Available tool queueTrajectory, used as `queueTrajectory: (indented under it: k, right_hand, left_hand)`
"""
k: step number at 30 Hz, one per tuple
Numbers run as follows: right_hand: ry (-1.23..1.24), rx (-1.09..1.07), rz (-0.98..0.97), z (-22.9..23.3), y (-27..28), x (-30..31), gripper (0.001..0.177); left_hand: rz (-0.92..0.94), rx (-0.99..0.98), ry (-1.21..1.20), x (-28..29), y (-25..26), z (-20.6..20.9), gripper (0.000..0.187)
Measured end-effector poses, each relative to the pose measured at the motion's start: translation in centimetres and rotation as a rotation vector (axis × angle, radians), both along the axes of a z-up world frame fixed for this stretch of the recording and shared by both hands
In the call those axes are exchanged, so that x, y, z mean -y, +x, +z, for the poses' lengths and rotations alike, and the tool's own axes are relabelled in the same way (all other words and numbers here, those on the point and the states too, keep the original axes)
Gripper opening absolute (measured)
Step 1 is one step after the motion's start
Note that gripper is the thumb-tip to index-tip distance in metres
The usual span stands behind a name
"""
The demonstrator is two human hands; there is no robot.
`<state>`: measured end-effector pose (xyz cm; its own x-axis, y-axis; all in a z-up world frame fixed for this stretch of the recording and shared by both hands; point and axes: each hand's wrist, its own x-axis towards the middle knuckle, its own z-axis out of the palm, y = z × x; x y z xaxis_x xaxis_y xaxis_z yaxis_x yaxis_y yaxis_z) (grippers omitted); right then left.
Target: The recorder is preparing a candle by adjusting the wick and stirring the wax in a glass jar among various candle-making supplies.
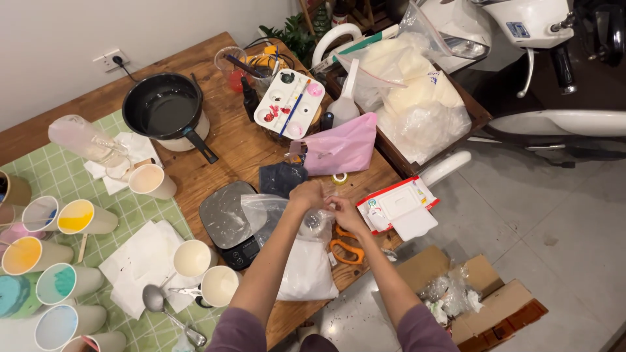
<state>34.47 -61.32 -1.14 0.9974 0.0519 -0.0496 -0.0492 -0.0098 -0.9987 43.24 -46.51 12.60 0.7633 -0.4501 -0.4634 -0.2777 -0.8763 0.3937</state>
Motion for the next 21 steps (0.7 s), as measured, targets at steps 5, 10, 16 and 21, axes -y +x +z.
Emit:
queueTrajectory:
  k: [5,10,16,21]
  right_hand:
    - [-0.082,-0.079,-0.375,0.5,0.6,0.8,0.007]
    - [0.269,0.004,-0.671,4.1,0.6,2.5,0.009]
    - [0.929,-0.119,-0.623,1.4,-0.5,6.0,0.013]
    - [-0.598,0.170,-0.104,12.2,-3.4,3.6,0.036]
  left_hand:
    - [0.034,-0.056,0.026,0.0,-0.2,0.3,0.071]
    - [0.076,-0.144,-0.026,0.0,0.5,-0.1,0.085]
    - [0.224,-0.049,-0.147,1.1,0.5,-3.3,0.042]
    - [-0.116,0.518,-0.040,3.1,0.8,-5.3,0.016]
